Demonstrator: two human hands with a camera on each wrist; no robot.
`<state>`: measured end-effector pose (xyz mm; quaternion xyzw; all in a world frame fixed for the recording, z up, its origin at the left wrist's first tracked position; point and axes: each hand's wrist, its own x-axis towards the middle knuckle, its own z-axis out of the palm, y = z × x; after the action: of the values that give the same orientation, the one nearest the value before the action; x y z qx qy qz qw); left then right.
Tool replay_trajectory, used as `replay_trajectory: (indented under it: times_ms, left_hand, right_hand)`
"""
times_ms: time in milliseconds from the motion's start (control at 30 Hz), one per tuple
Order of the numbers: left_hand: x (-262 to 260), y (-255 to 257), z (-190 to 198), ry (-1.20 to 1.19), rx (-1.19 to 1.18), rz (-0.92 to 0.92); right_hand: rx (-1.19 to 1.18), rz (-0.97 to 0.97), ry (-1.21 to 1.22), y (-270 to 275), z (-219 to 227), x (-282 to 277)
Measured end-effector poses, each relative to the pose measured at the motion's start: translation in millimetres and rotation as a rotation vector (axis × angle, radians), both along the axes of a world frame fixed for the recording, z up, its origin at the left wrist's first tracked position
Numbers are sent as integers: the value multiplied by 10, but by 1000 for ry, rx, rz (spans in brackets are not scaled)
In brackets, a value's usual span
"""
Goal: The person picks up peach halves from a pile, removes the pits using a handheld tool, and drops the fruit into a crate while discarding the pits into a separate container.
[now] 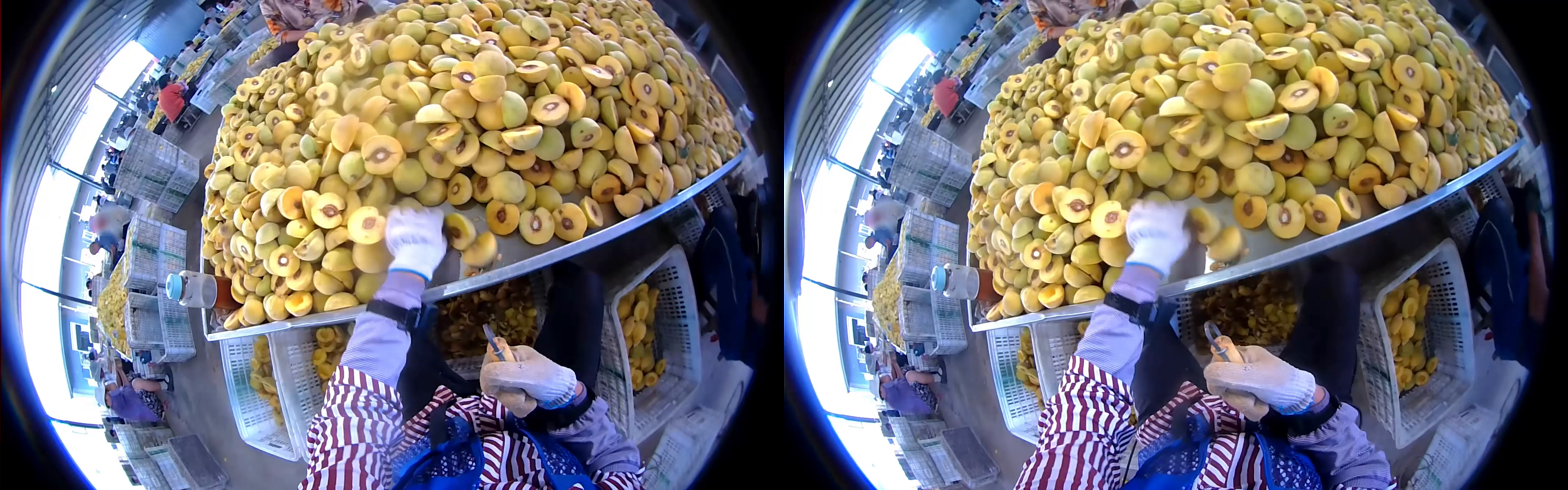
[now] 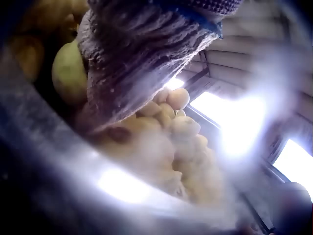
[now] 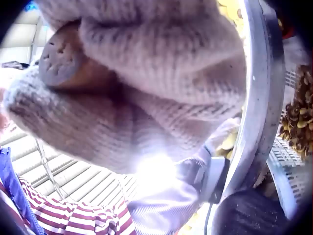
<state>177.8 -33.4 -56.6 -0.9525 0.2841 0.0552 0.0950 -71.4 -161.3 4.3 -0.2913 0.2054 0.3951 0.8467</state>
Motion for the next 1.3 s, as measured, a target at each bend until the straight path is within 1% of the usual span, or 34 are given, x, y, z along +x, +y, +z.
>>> replay_trajectory:
  times_ms: [33,67,100,133,167,200,233,300,367,433,567,667,767,867,967,1067,1167,1200,1233,1267,1300]
  left_hand:
    - [-78,-22,-52,19,19,-43]
    - [-128,-8,-74,124,-80,29]
    - [-214,21,120,230,-174,101]
    - [-281,137,181,393,-515,208]
    - [-235,248,113,770,-949,289]
    - [-286,383,72,887,-1150,347]
    - [-364,449,186,997,-1352,406]
    - [-371,515,-117,1443,-1982,111]
    - [-588,487,151,1455,-2028,92]
    - [-708,456,285,1516,-2069,45]
    - [-800,361,348,1605,-2067,-108]
    - [-819,302,382,1705,-2112,-119]
    - [-870,223,459,1759,-2140,-151]
    - [-923,120,499,1787,-2148,-244]
    - [-971,65,540,1858,-2150,-230]
    - [-1023,20,585,1846,-2161,-132]
    - [-968,-25,589,1766,-2131,-109]
    - [-861,-7,512,1534,-2035,-40]
    - [-752,-8,517,1313,-1926,20]
    - [-737,-5,558,816,-1547,299]
    - [-643,-35,393,353,-1213,285]
  right_hand:
    - [-68,14,-18,-36,47,15]
    - [-134,26,-36,-76,133,50]
    - [-196,37,-52,-98,174,54]
    - [-225,40,-48,-115,132,31]
    - [-232,40,-41,-118,116,13]
    - [-238,45,-42,-120,105,20]
    - [-242,51,-46,-109,90,36]
    - [-221,57,-72,-53,68,34]
    - [-215,69,-91,-9,84,33]
    - [-237,68,-96,-20,114,42]
    - [-318,-4,-146,-9,31,-34]
    - [-251,-3,-133,-52,95,-55]
    - [-270,-10,-150,-90,100,-67]
    - [-257,-19,-130,-117,25,-85]
    - [-230,-20,-113,-146,68,-69]
    - [-244,-19,-116,-172,77,-67]
    - [-216,-65,-170,-188,34,-96]
    - [-231,-67,-193,-192,-5,-96]
    - [-247,-71,-211,-188,-59,-95]
    - [-265,-75,-228,-193,-82,-106]
    - [-287,-79,-205,-194,-50,-109]
